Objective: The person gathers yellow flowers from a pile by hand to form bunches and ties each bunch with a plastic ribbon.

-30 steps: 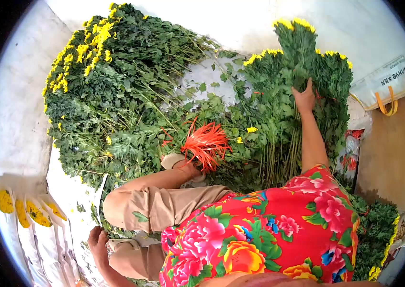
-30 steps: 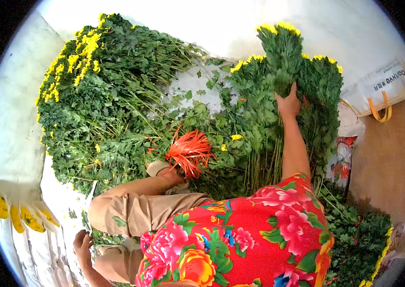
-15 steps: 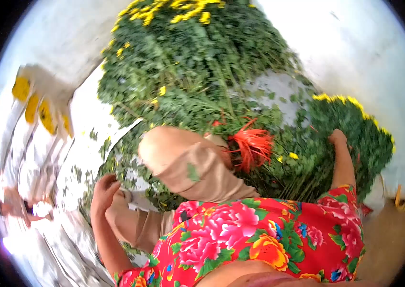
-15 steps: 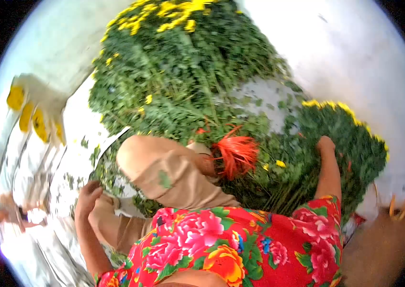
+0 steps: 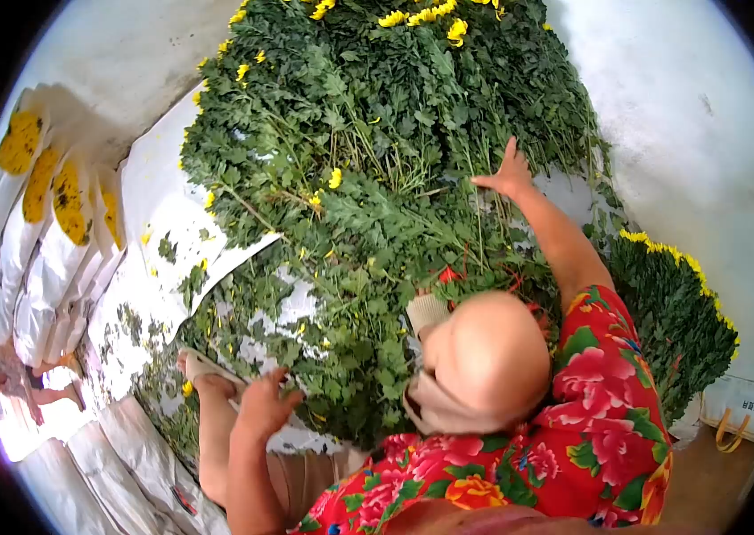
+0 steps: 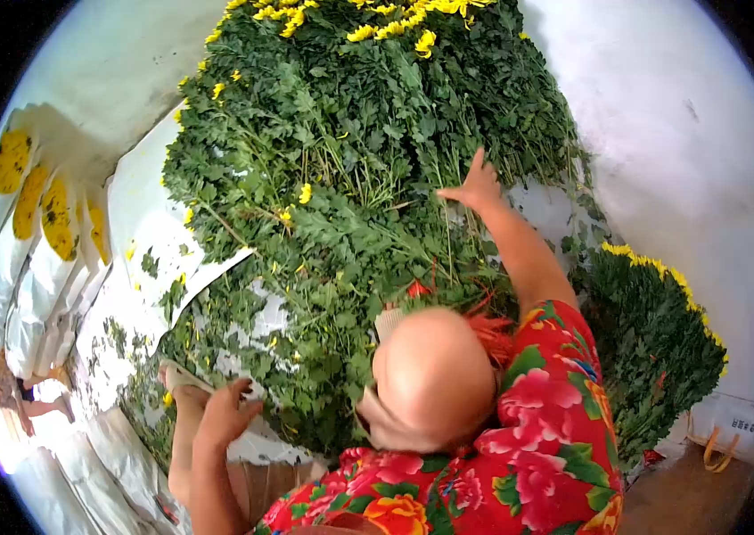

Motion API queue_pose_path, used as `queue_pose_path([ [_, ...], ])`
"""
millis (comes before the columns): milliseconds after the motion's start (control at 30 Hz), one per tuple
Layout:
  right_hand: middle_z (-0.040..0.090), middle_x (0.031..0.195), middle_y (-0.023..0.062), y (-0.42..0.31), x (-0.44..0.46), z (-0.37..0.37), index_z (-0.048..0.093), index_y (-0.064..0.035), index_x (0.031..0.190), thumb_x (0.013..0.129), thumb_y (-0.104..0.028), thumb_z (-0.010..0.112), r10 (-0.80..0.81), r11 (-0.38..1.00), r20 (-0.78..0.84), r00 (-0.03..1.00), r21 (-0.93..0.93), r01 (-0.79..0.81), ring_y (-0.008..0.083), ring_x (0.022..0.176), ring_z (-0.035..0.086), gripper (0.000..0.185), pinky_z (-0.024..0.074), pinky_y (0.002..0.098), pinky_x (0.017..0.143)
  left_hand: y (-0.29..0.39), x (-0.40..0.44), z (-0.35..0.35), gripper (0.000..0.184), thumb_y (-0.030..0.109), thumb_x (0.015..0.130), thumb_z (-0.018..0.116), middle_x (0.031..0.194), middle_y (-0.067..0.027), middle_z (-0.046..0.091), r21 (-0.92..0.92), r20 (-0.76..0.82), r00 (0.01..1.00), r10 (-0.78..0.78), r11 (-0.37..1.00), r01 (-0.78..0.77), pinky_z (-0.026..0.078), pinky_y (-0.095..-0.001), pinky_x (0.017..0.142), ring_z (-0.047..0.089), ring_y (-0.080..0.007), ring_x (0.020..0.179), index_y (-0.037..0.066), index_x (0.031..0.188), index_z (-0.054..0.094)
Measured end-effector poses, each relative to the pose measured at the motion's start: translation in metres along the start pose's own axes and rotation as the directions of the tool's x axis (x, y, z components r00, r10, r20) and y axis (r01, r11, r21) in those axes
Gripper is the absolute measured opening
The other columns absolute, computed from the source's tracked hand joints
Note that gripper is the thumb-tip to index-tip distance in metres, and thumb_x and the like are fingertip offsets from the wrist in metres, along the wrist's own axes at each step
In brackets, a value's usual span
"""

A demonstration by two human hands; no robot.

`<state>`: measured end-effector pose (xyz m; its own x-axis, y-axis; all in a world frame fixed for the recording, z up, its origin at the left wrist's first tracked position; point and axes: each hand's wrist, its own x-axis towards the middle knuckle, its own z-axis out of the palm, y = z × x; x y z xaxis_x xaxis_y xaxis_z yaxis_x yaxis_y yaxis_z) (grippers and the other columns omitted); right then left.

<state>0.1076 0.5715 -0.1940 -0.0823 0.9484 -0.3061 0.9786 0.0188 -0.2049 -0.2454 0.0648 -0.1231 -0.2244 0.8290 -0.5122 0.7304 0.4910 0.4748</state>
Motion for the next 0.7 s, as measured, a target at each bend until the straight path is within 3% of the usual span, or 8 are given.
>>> queue_pose_path([
  [133, 0.001, 0.158, 0.0308, -0.030, 0.086, 0.017, -0.015, -0.0106, 0.154, 0.064, -0.065, 0.082, 0.172, 0.985, -0.140, 0.975, 0.015, -0.171, 0.0448, 0.148, 0.004, 0.144, 0.0151, 0.0594, 0.117, 0.022, 0.029, -0.003, 0.052, 0.025, 0.082, 0.072, 0.111, -0.0237, 0.065, -0.136, 0.128, 0.992, 0.016, 0.991, 0.001, 0.050, -0.0456, 0.089, 0.062, -0.0408, 0.104, 0.001, 0.126, 0.056],
  [267, 0.000, 0.157, 0.0320, -0.048, 0.117, 0.057, -0.018, -0.0136, 0.154, 0.064, -0.063, 0.084, 0.169, 0.968, -0.221, 0.960, -0.147, -0.204, 0.0453, 0.148, 0.003, 0.144, 0.0140, 0.0589, 0.118, 0.030, 0.052, -0.007, 0.055, 0.028, 0.082, 0.072, 0.113, -0.0236, 0.064, -0.038, 0.228, 0.973, -0.018, 0.999, 0.027, 0.050, -0.0469, 0.086, 0.061, -0.0415, 0.103, 0.003, 0.128, 0.054],
  [367, -0.005, 0.158, 0.0305, -0.030, 0.141, 0.051, -0.018, -0.0147, 0.154, 0.066, -0.058, 0.085, 0.199, 0.975, -0.293, 0.935, -0.037, -0.219, 0.0448, 0.148, 0.000, 0.142, 0.0120, 0.0574, 0.118, 0.020, 0.064, -0.011, 0.055, 0.028, 0.083, 0.071, 0.110, -0.0238, 0.064, -0.026, 0.247, 0.968, -0.040, 0.999, 0.048, 0.050, -0.0475, 0.085, 0.061, -0.0420, 0.101, 0.004, 0.129, 0.054],
  [400, 0.022, 0.154, 0.0302, -0.026, 0.145, 0.055, -0.011, -0.0156, 0.156, 0.070, -0.046, 0.087, 0.173, 0.977, -0.416, 0.893, -0.043, -0.209, 0.0427, 0.142, 0.028, 0.133, 0.0293, 0.0555, 0.113, 0.021, 0.068, -0.014, 0.054, 0.027, 0.083, 0.072, 0.113, -0.0237, 0.064, -0.005, 0.250, 0.965, -0.073, 0.997, 0.077, 0.050, -0.0468, 0.086, 0.061, -0.0424, 0.103, 0.003, 0.128, 0.055],
  [433, 0.022, 0.154, 0.0302, -0.019, 0.151, 0.049, -0.011, -0.0156, 0.156, 0.070, -0.046, 0.087, 0.171, 0.979, -0.418, 0.892, -0.033, -0.203, 0.0427, 0.142, 0.028, 0.133, 0.0293, 0.0555, 0.113, 0.023, 0.070, -0.018, 0.053, 0.026, 0.083, 0.072, 0.115, -0.0237, 0.063, 0.015, 0.250, 0.963, -0.105, 0.994, 0.104, 0.050, -0.0461, 0.088, 0.060, -0.0428, 0.106, 0.002, 0.127, 0.056],
  [500, 0.059, 0.123, 0.0238, -0.008, 0.154, 0.030, 0.007, -0.0113, 0.157, 0.079, -0.035, 0.083, 0.213, 0.963, -0.081, 0.974, 0.183, -0.196, 0.0350, 0.101, 0.063, 0.111, 0.0534, 0.0495, 0.082, 0.022, 0.073, -0.020, 0.054, 0.026, 0.083, 0.072, 0.115, -0.0236, 0.063, 0.040, 0.238, 0.965, -0.108, 0.994, 0.101, 0.050, -0.0461, 0.088, 0.060, -0.0428, 0.105, 0.002, 0.128, 0.055],
  [533, 0.066, 0.086, 0.0143, 0.003, 0.160, 0.042, 0.024, -0.0092, 0.154, 0.084, -0.023, 0.078, 0.117, 0.992, -0.293, 0.949, 0.082, -0.097, 0.0291, 0.068, 0.062, 0.090, 0.0531, 0.0455, 0.061, 0.022, 0.073, -0.020, 0.054, 0.026, 0.083, 0.072, 0.114, -0.0235, 0.063, 0.057, 0.240, 0.964, -0.111, 0.993, 0.100, 0.049, -0.0461, 0.088, 0.060, -0.0429, 0.105, 0.002, 0.128, 0.055],
  [700, 0.067, 0.105, 0.0202, -0.001, 0.085, -0.001, 0.043, -0.0056, 0.141, 0.079, -0.018, 0.080, 0.003, 0.995, -0.393, 0.919, 0.091, 0.036, 0.0359, 0.088, 0.067, 0.074, 0.0539, 0.0484, 0.075, 0.035, 0.067, -0.016, 0.052, 0.027, 0.084, 0.071, 0.107, -0.0231, 0.064, 0.005, 0.241, 0.970, -0.038, 0.999, 0.038, 0.050, -0.0475, 0.083, 0.061, -0.0427, 0.100, 0.003, 0.127, 0.053],
])
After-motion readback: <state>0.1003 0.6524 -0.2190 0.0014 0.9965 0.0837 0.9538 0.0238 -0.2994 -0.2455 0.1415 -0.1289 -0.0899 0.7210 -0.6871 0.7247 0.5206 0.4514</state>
